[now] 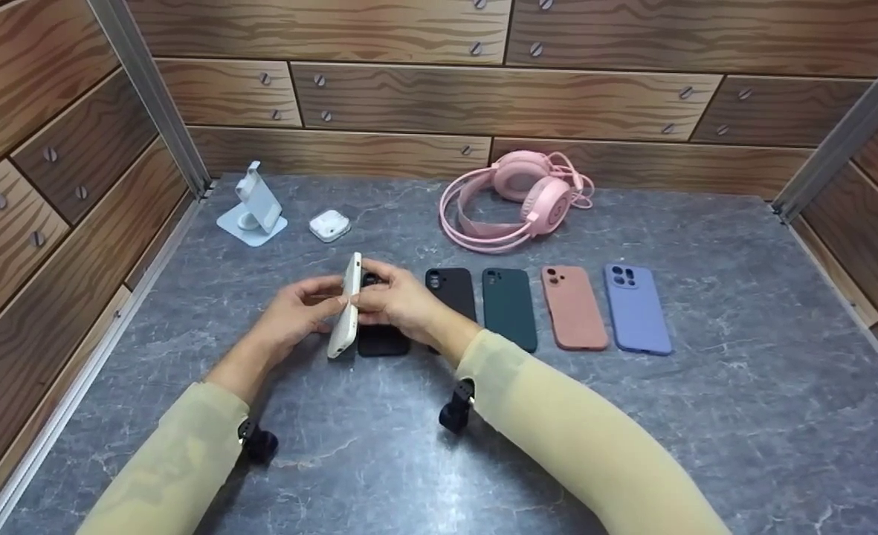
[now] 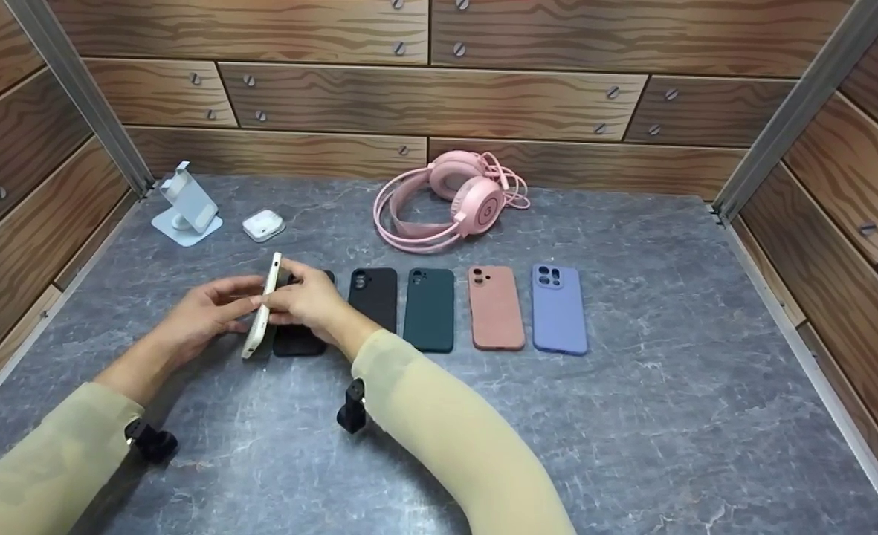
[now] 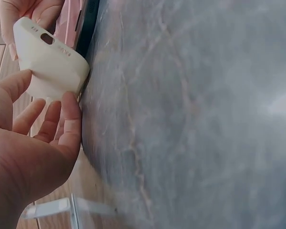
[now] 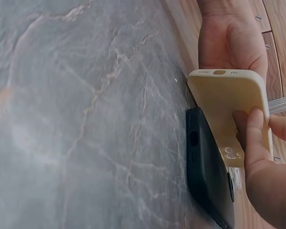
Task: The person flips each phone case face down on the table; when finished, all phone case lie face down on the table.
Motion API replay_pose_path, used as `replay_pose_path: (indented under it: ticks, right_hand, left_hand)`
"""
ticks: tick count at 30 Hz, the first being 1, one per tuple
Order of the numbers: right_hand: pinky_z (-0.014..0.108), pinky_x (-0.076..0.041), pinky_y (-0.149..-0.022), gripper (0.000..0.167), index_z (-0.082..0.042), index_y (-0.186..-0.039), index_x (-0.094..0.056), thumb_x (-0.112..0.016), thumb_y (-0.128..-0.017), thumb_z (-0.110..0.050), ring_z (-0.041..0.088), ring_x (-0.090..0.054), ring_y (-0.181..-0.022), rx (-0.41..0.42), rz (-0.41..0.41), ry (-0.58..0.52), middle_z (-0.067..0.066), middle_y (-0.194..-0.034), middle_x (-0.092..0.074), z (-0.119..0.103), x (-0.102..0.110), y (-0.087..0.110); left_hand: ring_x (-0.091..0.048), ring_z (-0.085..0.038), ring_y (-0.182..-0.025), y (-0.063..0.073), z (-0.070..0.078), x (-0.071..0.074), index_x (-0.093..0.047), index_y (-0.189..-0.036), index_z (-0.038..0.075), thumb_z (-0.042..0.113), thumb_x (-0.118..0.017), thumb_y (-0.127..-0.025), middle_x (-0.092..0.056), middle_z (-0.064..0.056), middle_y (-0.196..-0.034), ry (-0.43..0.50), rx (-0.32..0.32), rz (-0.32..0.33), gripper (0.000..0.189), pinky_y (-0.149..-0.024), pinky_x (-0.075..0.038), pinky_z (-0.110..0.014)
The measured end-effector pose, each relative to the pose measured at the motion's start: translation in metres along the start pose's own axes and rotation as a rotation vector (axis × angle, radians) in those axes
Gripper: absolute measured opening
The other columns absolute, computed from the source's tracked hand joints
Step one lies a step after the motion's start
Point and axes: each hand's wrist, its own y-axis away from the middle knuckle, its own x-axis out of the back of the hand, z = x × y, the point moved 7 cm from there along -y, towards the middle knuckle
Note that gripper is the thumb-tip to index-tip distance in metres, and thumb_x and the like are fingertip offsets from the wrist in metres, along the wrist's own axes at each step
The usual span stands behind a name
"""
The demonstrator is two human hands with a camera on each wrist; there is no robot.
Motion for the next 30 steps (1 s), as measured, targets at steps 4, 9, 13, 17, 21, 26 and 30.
replay_pose_path:
  ticks: [4, 9, 13, 17, 21, 26, 30]
  right_hand:
    - [0.031, -0.061, -0.076, 0.077, -0.006, -0.165, -0.036, -0.063, -0.096, 0.015, 0.022, -0.071, -0.091, 0.007, -0.003, -0.025, 0.016, -0.11, -0.074, 0.0, 0.0, 0.0]
    - [0.03, -0.061, -0.076, 0.076, -0.007, -0.165, -0.037, -0.061, -0.096, 0.016, 0.021, -0.071, -0.092, 0.023, -0.006, -0.052, 0.02, -0.117, -0.073, -0.003, -0.001, -0.001]
    - [0.03, -0.062, -0.077, 0.077, -0.006, -0.165, -0.035, -0.062, -0.097, 0.016, 0.02, -0.071, -0.091, 0.025, 0.001, -0.048, 0.015, -0.11, -0.072, -0.003, -0.002, -0.002]
    - [0.031, -0.063, -0.078, 0.075, -0.004, -0.164, -0.037, -0.063, -0.097, 0.015, 0.02, -0.07, -0.093, 0.032, 0.032, 0.027, 0.011, -0.109, -0.071, -0.002, -0.002, -0.003]
    - [0.036, -0.063, -0.083, 0.073, -0.006, -0.163, -0.04, -0.065, -0.097, 0.013, 0.022, -0.071, -0.097, 0.048, 0.048, 0.132, 0.015, -0.115, -0.073, -0.004, -0.001, -0.005]
    - [0.035, -0.064, -0.08, 0.074, -0.005, -0.162, -0.043, -0.069, -0.096, 0.013, 0.019, -0.071, -0.089, 0.057, 0.046, 0.222, 0.011, -0.106, -0.072, -0.003, -0.001, -0.007]
    - [0.033, -0.064, -0.074, 0.077, -0.004, -0.162, -0.042, -0.072, -0.094, 0.013, 0.017, -0.069, -0.078, 0.052, 0.04, 0.28, 0.009, -0.098, -0.07, -0.002, 0.0, -0.007]
  left_hand:
    - [-0.063, -0.023, -0.115, 0.001, 0.003, 0.002, -0.057, -0.151, 0.001, 0.014, -0.071, -0.102, -0.056, -0.021, -0.149, -0.034, -0.001, 0.002, 0.052, -0.079, -0.058, -0.031]
    - [-0.062, -0.026, -0.118, 0.001, 0.004, 0.008, -0.056, -0.153, 0.005, 0.02, -0.072, -0.103, -0.056, -0.021, -0.15, -0.071, 0.006, 0.032, 0.055, -0.076, -0.056, -0.03]
    - [-0.065, -0.029, -0.116, 0.001, 0.003, 0.012, -0.053, -0.155, 0.006, 0.022, -0.073, -0.102, -0.058, -0.025, -0.148, -0.076, 0.02, 0.054, 0.059, -0.075, -0.058, -0.03]
    - [-0.065, -0.029, -0.111, 0.0, 0.002, 0.017, -0.048, -0.159, 0.006, 0.019, -0.076, -0.1, -0.057, -0.027, -0.142, -0.091, 0.045, 0.102, 0.067, -0.073, -0.059, -0.031]
    - [-0.064, -0.027, -0.107, -0.001, 0.004, 0.022, -0.041, -0.162, 0.005, 0.017, -0.079, -0.097, -0.056, -0.025, -0.141, -0.125, 0.056, 0.133, 0.076, -0.072, -0.059, -0.03]
    - [-0.064, -0.023, -0.1, 0.0, 0.006, 0.027, -0.043, -0.16, 0.0, 0.014, -0.081, -0.095, -0.056, -0.025, -0.139, -0.151, 0.04, 0.15, 0.076, -0.068, -0.058, -0.027]
    - [-0.063, -0.019, -0.096, 0.0, 0.006, 0.029, -0.046, -0.158, 0.0, 0.013, -0.081, -0.094, -0.057, -0.024, -0.135, -0.154, 0.027, 0.156, 0.074, -0.066, -0.057, -0.026]
